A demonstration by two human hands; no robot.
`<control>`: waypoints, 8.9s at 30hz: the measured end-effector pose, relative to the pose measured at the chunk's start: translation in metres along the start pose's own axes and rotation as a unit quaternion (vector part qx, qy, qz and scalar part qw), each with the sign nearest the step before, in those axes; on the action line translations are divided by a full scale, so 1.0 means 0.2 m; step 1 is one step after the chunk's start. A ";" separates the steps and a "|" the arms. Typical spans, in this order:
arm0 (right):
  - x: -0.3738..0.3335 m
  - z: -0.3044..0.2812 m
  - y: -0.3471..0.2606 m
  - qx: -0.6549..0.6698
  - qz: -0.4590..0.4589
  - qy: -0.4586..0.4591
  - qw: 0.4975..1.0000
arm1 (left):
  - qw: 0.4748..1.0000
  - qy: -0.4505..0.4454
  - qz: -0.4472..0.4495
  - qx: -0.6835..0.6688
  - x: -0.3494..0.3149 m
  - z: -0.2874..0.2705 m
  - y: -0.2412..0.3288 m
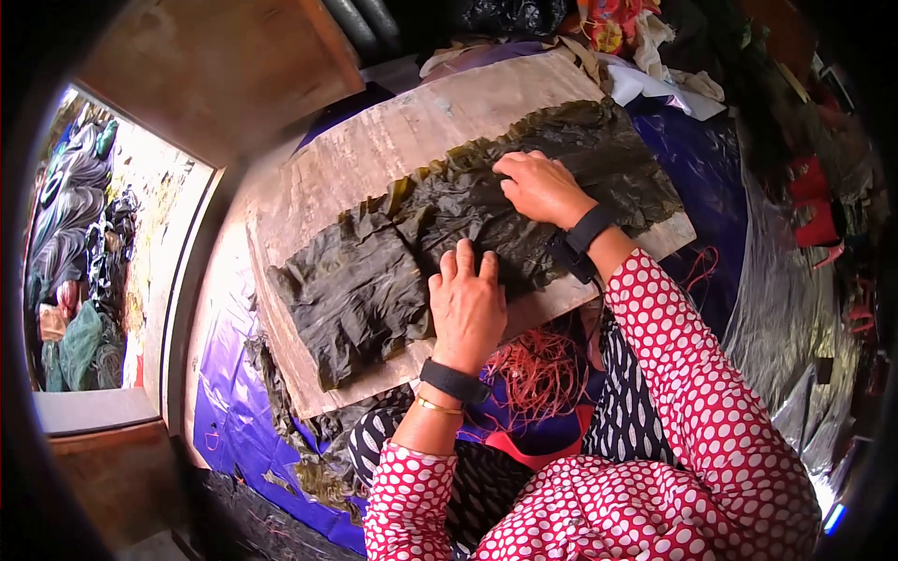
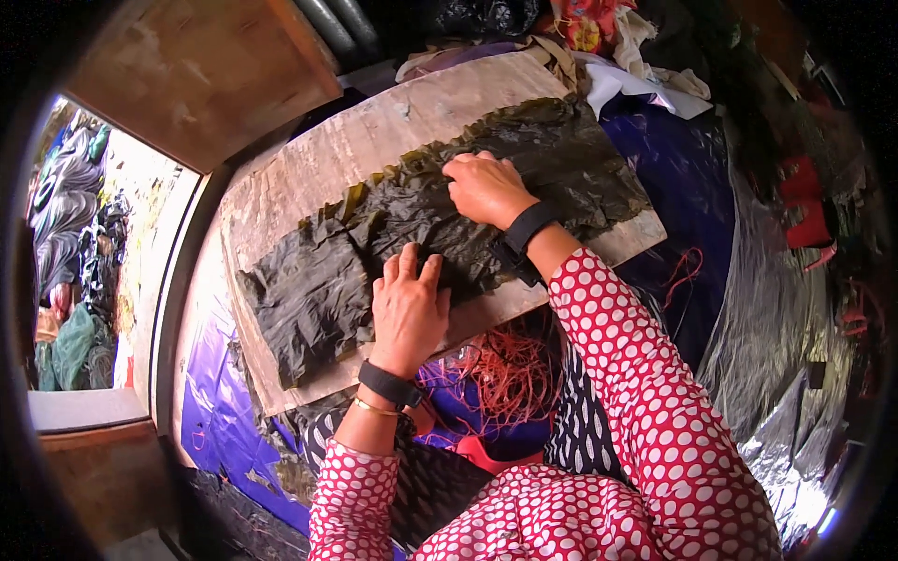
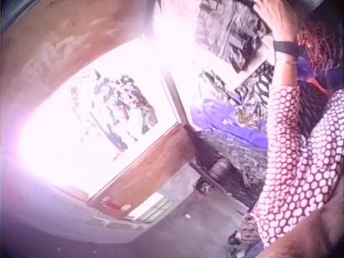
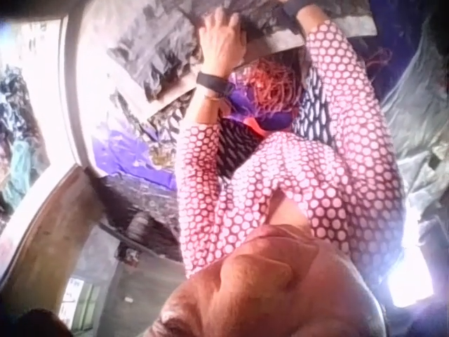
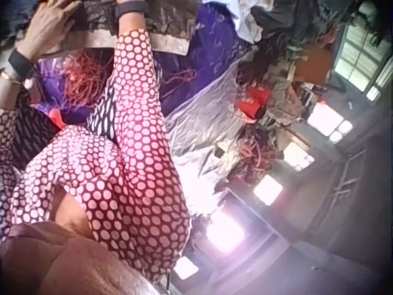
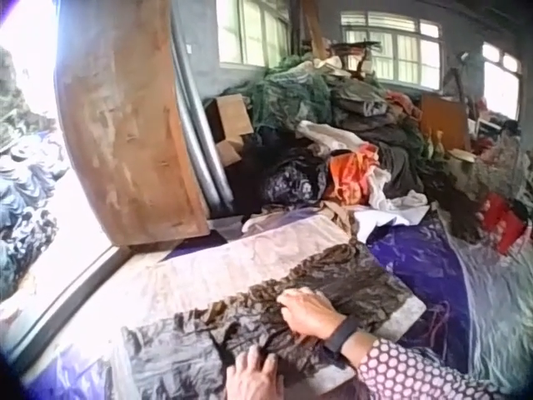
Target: The recorder folds large green leaves around an object and secures them with pink plastic strips while sitting on the floor.
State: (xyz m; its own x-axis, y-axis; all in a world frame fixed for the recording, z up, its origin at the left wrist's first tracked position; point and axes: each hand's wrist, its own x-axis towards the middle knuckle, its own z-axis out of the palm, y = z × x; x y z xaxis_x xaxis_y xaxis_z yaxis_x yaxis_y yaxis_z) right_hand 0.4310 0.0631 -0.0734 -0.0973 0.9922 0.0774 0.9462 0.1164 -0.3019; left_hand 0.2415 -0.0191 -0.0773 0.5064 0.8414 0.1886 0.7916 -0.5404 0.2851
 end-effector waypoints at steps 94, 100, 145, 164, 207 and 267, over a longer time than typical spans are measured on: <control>-0.29 -0.22 1.09 0.173 0.269 0.176 0.931 | 0.824 0.024 -0.518 -0.229 -0.39 -0.40 -1.04; -0.29 -0.34 0.88 -0.022 0.288 0.167 0.943 | 0.834 0.033 -0.488 -0.253 -0.37 -0.38 -1.02; -0.20 -0.04 -0.17 0.126 -0.015 -0.016 0.992 | 0.870 0.059 -0.431 -0.233 -0.43 -0.36 -1.07; -0.43 -0.07 -0.16 -0.014 -0.059 0.016 0.998 | 0.889 0.051 -0.422 -0.173 -0.38 -0.33 -1.06; -0.19 -0.17 0.34 0.212 0.215 0.011 0.953 | 0.796 0.005 -0.487 -0.360 -0.44 -0.44 -1.06; -0.22 0.00 -0.15 0.129 -0.005 0.073 0.989 | 0.840 -0.067 -0.408 -0.351 -0.25 -0.39 -0.84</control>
State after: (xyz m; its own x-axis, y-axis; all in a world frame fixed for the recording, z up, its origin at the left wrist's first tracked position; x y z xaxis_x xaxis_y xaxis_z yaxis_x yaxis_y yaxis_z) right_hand 0.4061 0.0161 -0.0673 -0.0428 0.9765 0.2113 0.8337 0.1515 -0.5311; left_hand 0.0564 0.0294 -0.0610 -0.0361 0.9009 -0.4326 0.5208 0.3864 0.7612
